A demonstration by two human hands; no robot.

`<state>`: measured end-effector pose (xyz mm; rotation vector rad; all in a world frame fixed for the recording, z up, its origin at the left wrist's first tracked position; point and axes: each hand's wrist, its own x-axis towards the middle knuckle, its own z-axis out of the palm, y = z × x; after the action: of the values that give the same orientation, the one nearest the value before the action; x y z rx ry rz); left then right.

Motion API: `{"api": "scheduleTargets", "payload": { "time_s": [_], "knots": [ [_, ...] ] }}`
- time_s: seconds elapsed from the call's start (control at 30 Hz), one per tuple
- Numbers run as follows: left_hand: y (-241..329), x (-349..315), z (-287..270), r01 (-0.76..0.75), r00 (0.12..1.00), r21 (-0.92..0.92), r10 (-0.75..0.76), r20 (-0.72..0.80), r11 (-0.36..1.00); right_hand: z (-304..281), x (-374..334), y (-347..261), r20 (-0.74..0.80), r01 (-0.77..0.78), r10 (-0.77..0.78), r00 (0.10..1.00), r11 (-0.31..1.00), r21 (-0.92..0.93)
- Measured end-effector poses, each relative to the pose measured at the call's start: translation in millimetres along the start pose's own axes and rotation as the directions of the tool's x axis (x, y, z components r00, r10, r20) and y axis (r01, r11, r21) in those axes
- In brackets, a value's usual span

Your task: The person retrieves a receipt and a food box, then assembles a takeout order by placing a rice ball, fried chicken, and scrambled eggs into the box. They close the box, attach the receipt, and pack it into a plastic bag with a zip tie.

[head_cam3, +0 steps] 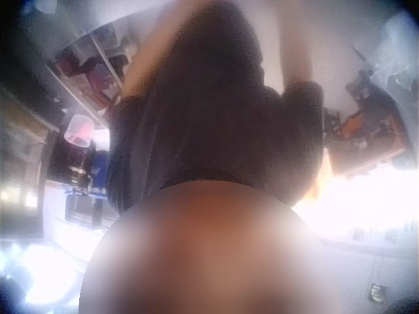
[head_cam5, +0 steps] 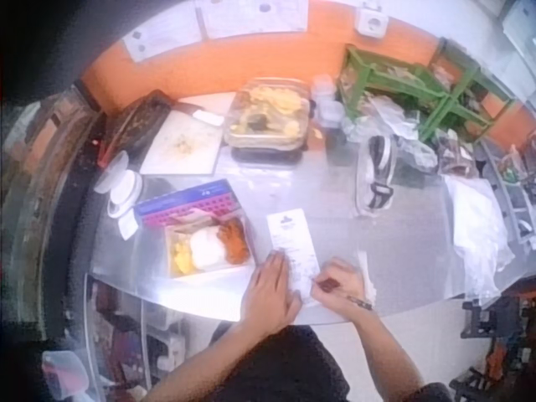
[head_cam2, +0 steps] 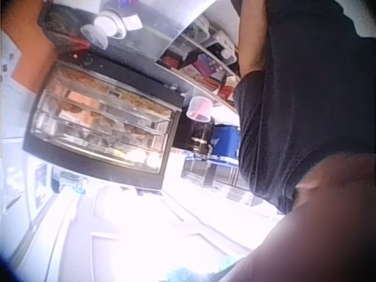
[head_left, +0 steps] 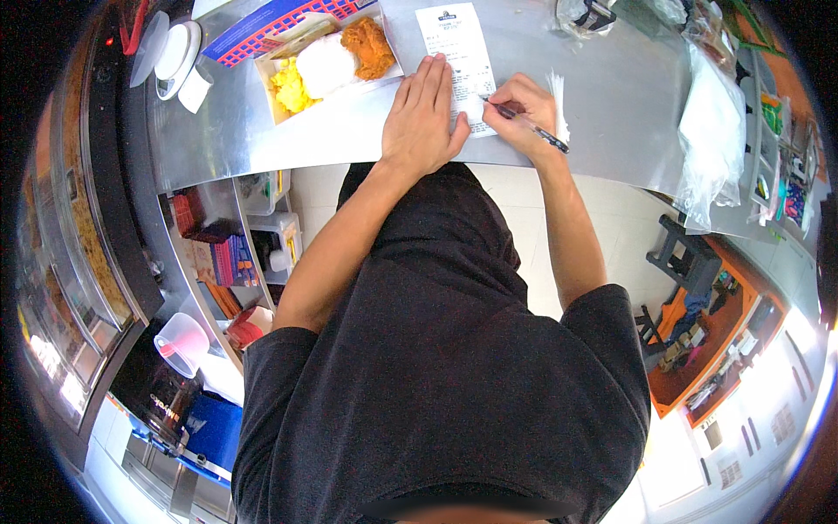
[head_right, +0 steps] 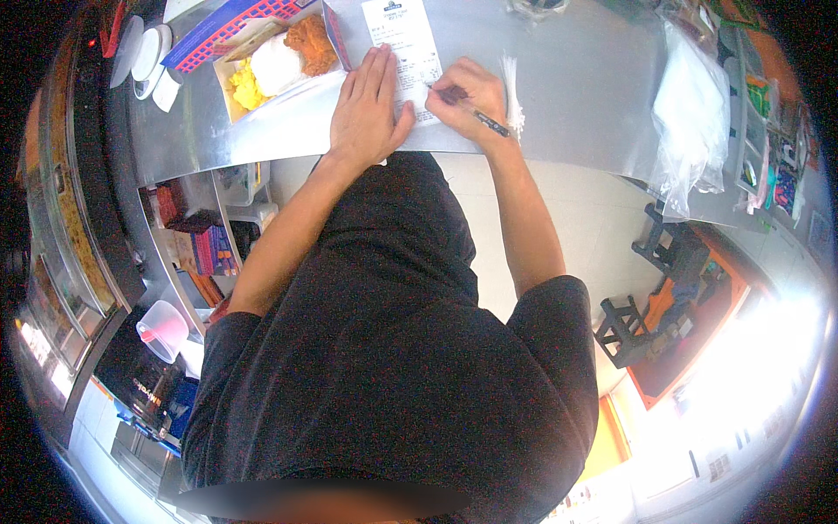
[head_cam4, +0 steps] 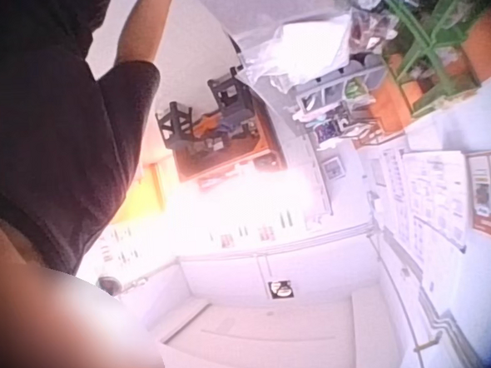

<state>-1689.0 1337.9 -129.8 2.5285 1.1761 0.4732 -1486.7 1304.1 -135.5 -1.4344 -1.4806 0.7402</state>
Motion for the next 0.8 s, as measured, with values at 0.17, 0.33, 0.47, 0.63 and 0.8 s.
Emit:
{"api": "scheduleTargets", "payload": {
  "time_s": [0.17,0.33,0.47,0.63,0.8],
  "knots": [
    [0,0,-1,0.001,1.0,0.004,-0.001,0.003,1.0,-1,1,0,-0.093,-0.022,0.015,0.996,0.997,-0.076],
    [0,1,0,0.004,1.0,0.001,-0.004,0.0,1.0,0,0,-8,0.087,0.061,-0.056,0.995,0.996,-0.062],
    [0,0,1,0.009,1.0,0.016,-0.009,0.007,1.0,4,20,-9,0.126,0.075,-0.061,0.99,0.991,-0.11],
    [0,0,0,0.017,1.0,0.017,-0.017,0.011,1.0,8,27,-9,0.129,0.204,-0.183,0.975,0.964,-0.171],
    [1,0,0,0.004,1.0,0.021,-0.003,-0.007,1.0,-5,10,-15,0.097,0.206,-0.194,0.976,0.969,-0.138]
  ]
}}
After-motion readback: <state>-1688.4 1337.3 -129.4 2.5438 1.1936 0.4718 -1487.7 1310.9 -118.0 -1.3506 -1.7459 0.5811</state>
